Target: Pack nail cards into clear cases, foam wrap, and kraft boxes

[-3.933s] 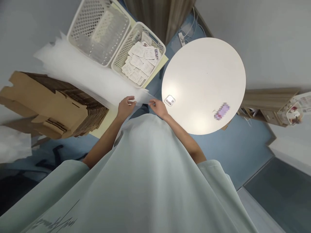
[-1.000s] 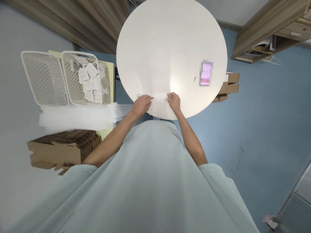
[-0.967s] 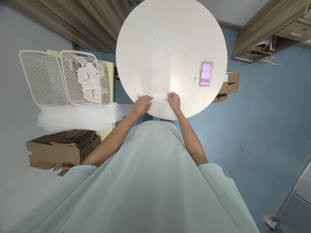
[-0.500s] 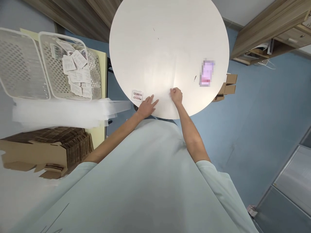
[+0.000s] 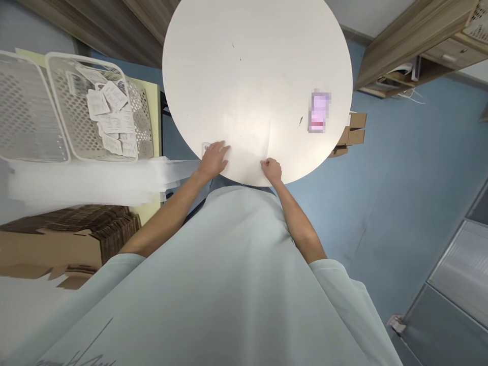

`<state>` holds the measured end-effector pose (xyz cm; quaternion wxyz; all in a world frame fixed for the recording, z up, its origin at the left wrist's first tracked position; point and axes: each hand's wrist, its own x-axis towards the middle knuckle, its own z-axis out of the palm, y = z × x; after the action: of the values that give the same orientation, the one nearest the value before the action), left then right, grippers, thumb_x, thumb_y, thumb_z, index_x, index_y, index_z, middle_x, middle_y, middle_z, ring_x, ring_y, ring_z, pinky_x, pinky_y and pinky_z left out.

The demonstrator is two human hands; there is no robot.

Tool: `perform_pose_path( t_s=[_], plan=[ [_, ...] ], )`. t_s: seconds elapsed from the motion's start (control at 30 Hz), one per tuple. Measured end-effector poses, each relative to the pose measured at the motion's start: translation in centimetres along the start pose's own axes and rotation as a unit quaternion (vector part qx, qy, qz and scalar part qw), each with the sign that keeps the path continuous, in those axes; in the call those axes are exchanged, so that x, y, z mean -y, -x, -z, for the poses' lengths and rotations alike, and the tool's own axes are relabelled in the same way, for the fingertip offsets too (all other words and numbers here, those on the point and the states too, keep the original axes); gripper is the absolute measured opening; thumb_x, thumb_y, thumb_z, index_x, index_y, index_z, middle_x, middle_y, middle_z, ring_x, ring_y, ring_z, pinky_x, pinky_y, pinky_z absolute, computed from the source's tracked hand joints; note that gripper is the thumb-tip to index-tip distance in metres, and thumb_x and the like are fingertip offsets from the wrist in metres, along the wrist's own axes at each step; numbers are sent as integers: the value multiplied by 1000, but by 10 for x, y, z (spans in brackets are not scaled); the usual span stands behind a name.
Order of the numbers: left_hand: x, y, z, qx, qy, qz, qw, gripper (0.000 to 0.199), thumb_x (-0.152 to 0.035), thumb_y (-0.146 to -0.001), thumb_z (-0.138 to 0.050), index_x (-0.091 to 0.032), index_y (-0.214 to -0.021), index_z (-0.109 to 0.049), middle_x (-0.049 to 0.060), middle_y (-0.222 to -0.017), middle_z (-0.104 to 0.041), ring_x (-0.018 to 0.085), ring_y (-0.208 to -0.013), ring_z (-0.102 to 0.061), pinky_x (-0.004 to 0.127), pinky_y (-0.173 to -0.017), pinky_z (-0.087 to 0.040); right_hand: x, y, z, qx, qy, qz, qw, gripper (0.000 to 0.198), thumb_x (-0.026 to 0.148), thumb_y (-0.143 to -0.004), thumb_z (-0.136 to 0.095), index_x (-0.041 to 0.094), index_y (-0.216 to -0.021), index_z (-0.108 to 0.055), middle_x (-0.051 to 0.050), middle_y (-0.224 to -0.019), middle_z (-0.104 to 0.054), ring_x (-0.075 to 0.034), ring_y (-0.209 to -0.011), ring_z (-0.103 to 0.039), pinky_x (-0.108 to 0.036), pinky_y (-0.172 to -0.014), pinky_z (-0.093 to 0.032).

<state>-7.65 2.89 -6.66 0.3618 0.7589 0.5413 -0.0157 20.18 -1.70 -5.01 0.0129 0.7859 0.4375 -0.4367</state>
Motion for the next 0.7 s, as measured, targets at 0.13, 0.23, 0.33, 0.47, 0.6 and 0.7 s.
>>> perform_pose_path(
  t_s=[0.13, 0.23, 0.33, 0.47, 0.6, 0.7],
  plan=[
    [33, 4, 22, -14, 2, 28, 1000, 59, -27, -94, -76, -18, -152, -66, 25, -169, -57, 47, -162, -45, 73, -128, -45, -4, -3, 3, -18, -10, 0, 1000, 33, 39, -110, -61, 28, -80, -53, -8, -98, -79, -26, -95, -70, -35, -83, -49],
    [51, 9, 23, -30, 25, 16, 999, 37, -29, -98, -74, -25, -135, -71, 21, -154, -66, 41, -150, -54, 67, -122, -52, -5, -8, 7, -30, -16, 1, 999, 31, 40, -111, -61, 27, -83, -55, -9, -105, -81, -27, -99, -71, -36, -85, -50],
    [55, 14, 17, -71, 61, 7, 996, 28, -33, -100, -75, -23, -126, -71, 16, -136, -71, 35, -134, -56, 61, -117, -53, -9, -11, 8, -34, -19, -1, 999, 26, 42, -110, -63, 26, -90, -60, -11, -113, -83, -28, -104, -73, -37, -89, -52],
    [35, 16, 11, -94, 53, -1, 994, 48, -29, -95, -78, -15, -139, -67, 17, -144, -69, 35, -138, -52, 59, -124, -48, -20, -7, 7, -31, -27, -9, 999, 18, 40, -107, -71, 24, -102, -67, -12, -121, -84, -29, -111, -76, -39, -95, -55],
    [0, 9, 4, -27, -4, -42, 999, 67, -23, -91, -74, -15, -157, -61, 22, -165, -60, 43, -153, -51, 61, -127, -46, -31, 1, 3, -17, -41, -11, 999, 18, 41, -108, -69, 23, -107, -71, -9, -116, -85, -27, -105, -79, -38, -95, -57],
    [-19, -2, -8, 16, -27, -66, 997, 71, -24, -92, -69, -16, -162, -59, 22, -169, -58, 44, -155, -52, 61, -126, -48, -35, 4, 1, -15, -34, -5, 999, 16, 36, -109, -63, 24, -105, -73, -7, -110, -86, -25, -104, -80, -36, -95, -58]
  ],
)
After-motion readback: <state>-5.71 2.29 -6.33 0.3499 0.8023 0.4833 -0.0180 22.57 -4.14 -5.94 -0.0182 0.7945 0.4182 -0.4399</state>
